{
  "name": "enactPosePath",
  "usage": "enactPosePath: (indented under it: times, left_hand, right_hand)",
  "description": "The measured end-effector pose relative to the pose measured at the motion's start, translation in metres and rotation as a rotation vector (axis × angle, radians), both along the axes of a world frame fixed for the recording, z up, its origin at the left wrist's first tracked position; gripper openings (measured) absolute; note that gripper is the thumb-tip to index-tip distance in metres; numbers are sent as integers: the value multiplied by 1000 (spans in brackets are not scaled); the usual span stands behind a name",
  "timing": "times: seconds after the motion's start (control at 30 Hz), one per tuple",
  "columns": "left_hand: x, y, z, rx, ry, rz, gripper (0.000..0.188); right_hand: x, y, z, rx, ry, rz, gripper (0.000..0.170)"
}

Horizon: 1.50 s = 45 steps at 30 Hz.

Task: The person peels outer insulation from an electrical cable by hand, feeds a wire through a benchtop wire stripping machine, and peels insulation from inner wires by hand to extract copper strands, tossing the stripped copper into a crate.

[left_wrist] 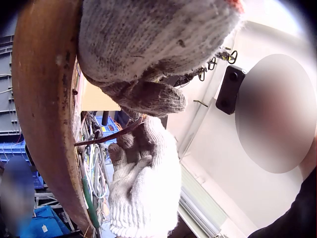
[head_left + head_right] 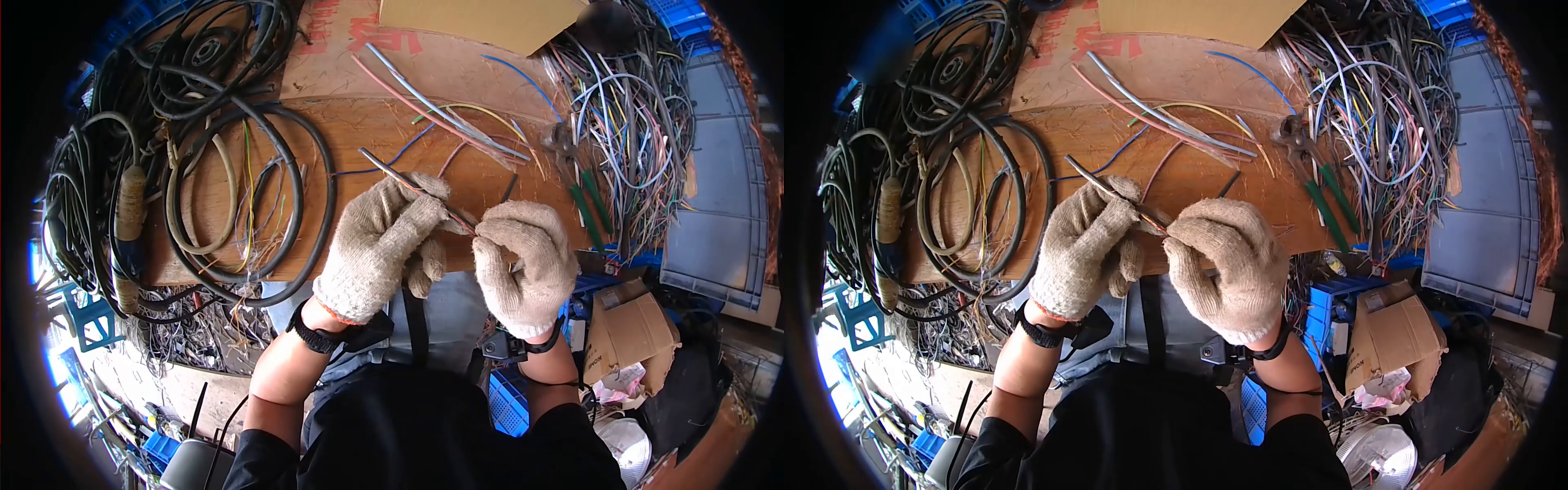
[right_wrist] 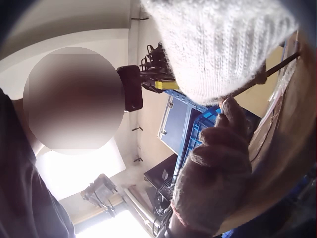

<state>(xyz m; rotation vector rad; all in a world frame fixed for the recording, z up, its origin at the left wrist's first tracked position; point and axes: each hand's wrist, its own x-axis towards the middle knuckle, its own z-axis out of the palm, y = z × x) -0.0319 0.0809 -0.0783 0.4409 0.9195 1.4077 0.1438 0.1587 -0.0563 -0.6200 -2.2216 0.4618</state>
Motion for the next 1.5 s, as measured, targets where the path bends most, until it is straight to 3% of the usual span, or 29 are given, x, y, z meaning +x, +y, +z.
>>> enactPosePath:
  times: [0.37, 0.5, 0.57, 0.67, 0.7, 0.77, 0.87, 1.17, 1.5]
  left_hand:
    - [1, 1, 4, -18, -25, -3, 27]
    - [1, 2, 2, 14, -5, -7, 28]
    - [1, 1, 2, 26, -10, 6, 28]
    - [0, 0, -5, 48, 4, -38, 29]
    - [3, 1, -5, 49, 3, -41, 29]
    - [9, 3, -2, 29, -3, 59, 22]
    - [7, 3, 0, 24, 1, 59, 21]
    - [8, 3, -2, 42, 29, 34, 21]
    - [7, 3, -3, 43, 22, 36, 20]
  right_hand:
    - [7, 6, -6, -296, 148, 11, 19]
    - [8, 8, -7, -290, 144, -6, 23]
    - [4, 9, 1, -96, 85, 0, 29]
    - [3, 1, 10, -84, -22, 33, 36]
    - [3, 4, 11, 49, -61, 57, 36]
    - [5, 5, 4, 108, -43, 62, 34]
    - [7, 9, -1, 85, 49, 31, 31]
    - [5, 4, 1, 125, -46, 38, 28]
    - [5, 0, 1, -97, -14, -9, 17]
